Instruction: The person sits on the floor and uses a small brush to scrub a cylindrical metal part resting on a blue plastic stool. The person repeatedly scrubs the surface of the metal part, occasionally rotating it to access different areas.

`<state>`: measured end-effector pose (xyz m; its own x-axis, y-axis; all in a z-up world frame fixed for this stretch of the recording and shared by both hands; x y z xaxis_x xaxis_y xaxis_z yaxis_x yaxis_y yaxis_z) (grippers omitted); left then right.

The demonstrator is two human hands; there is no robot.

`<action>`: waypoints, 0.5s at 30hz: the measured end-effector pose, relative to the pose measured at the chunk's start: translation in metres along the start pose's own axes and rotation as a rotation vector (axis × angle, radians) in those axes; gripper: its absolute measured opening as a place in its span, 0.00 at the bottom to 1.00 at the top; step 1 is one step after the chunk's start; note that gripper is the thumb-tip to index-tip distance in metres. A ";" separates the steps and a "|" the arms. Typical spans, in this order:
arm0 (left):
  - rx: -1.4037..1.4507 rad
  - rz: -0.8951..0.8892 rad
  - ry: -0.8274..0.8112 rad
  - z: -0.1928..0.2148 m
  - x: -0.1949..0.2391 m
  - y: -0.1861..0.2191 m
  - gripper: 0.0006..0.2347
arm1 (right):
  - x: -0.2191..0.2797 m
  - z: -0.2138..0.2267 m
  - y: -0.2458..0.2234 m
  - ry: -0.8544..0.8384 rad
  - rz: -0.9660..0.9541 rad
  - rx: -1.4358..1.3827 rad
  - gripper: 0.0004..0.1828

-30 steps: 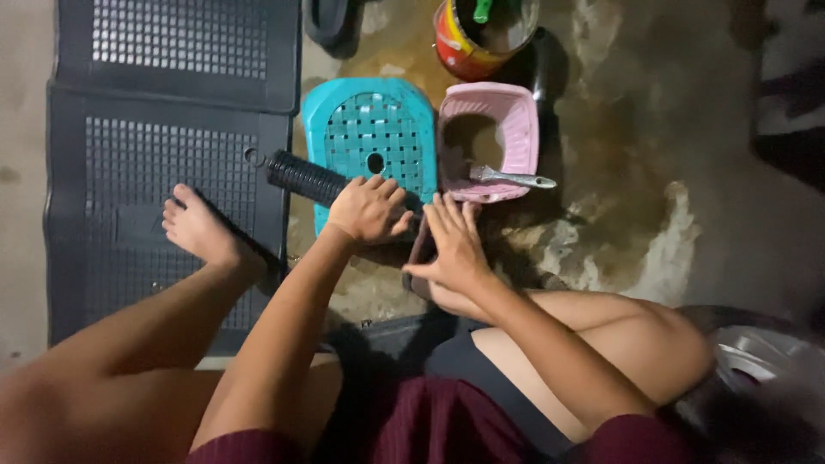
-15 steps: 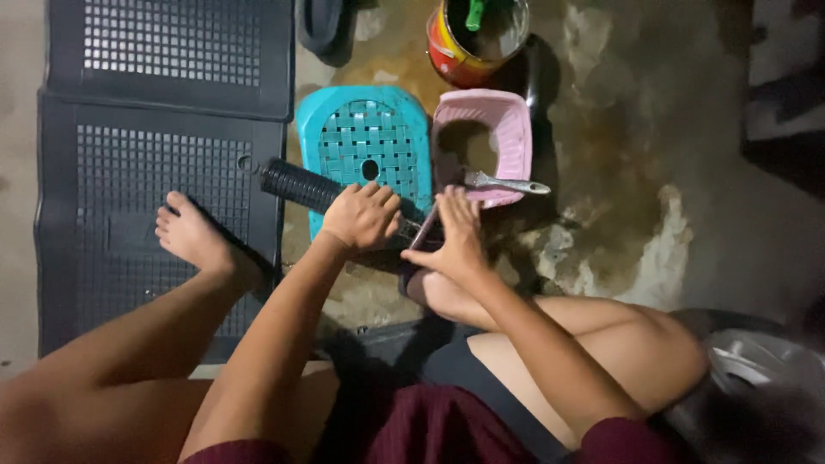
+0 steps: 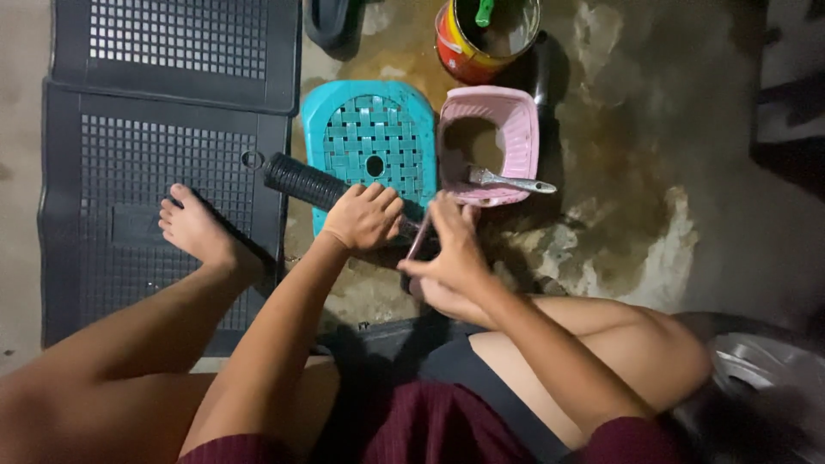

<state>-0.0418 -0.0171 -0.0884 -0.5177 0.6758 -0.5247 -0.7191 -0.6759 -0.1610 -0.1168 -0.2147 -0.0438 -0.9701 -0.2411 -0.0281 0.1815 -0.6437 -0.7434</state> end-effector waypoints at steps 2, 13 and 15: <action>-0.001 0.004 0.012 0.001 0.001 0.001 0.11 | 0.005 -0.004 0.006 0.004 0.008 0.018 0.65; 0.046 0.082 -0.046 -0.005 0.001 0.002 0.12 | 0.004 -0.003 0.027 0.005 -0.097 0.058 0.70; 0.057 0.095 -0.063 -0.002 -0.002 0.002 0.11 | 0.015 -0.009 0.015 -0.041 -0.090 -0.031 0.68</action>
Point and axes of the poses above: each hand's wrist, its own x-axis away from the middle knuckle, its own z-axis out of the back of the hand, y = z × x, the point moved 2 cm from there along -x, towards the middle knuckle, and after that the axes turned 13 degrees about -x, right-handed, at the moved point
